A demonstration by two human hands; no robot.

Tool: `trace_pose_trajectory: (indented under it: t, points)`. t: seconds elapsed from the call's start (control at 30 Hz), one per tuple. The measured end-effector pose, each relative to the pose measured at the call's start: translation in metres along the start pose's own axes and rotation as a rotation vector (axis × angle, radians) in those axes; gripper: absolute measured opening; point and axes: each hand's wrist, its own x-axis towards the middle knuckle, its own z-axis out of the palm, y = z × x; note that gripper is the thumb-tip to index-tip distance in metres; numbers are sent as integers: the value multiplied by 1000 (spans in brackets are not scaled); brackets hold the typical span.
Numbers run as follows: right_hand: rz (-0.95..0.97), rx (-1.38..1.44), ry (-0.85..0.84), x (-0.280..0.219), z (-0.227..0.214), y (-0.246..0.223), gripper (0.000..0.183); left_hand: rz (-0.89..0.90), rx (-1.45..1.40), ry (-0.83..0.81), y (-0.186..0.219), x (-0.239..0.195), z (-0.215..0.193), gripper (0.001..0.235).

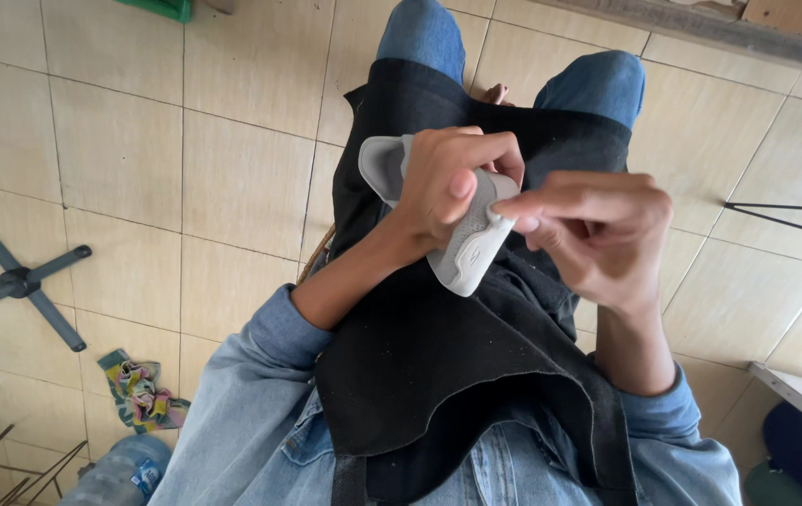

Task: The person cleans a white sneaker by hand using a small cloth and a liquid from a bottle. They wipe the sole and upper parts of the shoe, periodically re-wetting the cloth and continuing to scrub different areas.

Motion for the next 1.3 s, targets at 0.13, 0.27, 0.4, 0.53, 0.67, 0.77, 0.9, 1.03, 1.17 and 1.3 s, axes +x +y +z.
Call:
trace_pose_trajectory:
  t: [0.13, 0.27, 0.4, 0.53, 0.67, 0.77, 0.9, 1.03, 1.17, 1.3]
  points:
    - [-97, -238, -52, 10, -7, -19, 23, -104, 54, 11, -3, 8, 6, 107]
    - [-337, -530, -127, 8, -21, -8, 32, -184, 47, -23, -12, 17, 14, 101]
    - [-391, -641, -143, 23, -21, -23, 43, -281, 5, -23, -4, 35, 9, 97]
    - [-350, -659, -57, 34, -21, -25, 12, -311, 42, -55, -15, 39, 8, 76]
    - [-363, -583, 21, 22, -38, 9, 29, -410, 42, -62, -16, 40, 0, 105]
    - [-242, -670, -13, 42, -29, -17, 22, -304, -17, -24, -14, 38, -3, 104]
    - [-332, -568, -110, 35, -33, 1, 22, -356, 45, -68, -17, 39, -1, 71]
    - [-429, -621, -296, 36, -25, -12, 49, -441, -148, -18, -16, 46, -6, 92]
    - [-541, -176, -297, 35, -45, -11, 36, -551, -1205, -199, -22, 51, -32, 89]
    - [-414, 19, 92, -3, -78, 16, 12, -153, -1273, -699, -37, 65, -61, 87]
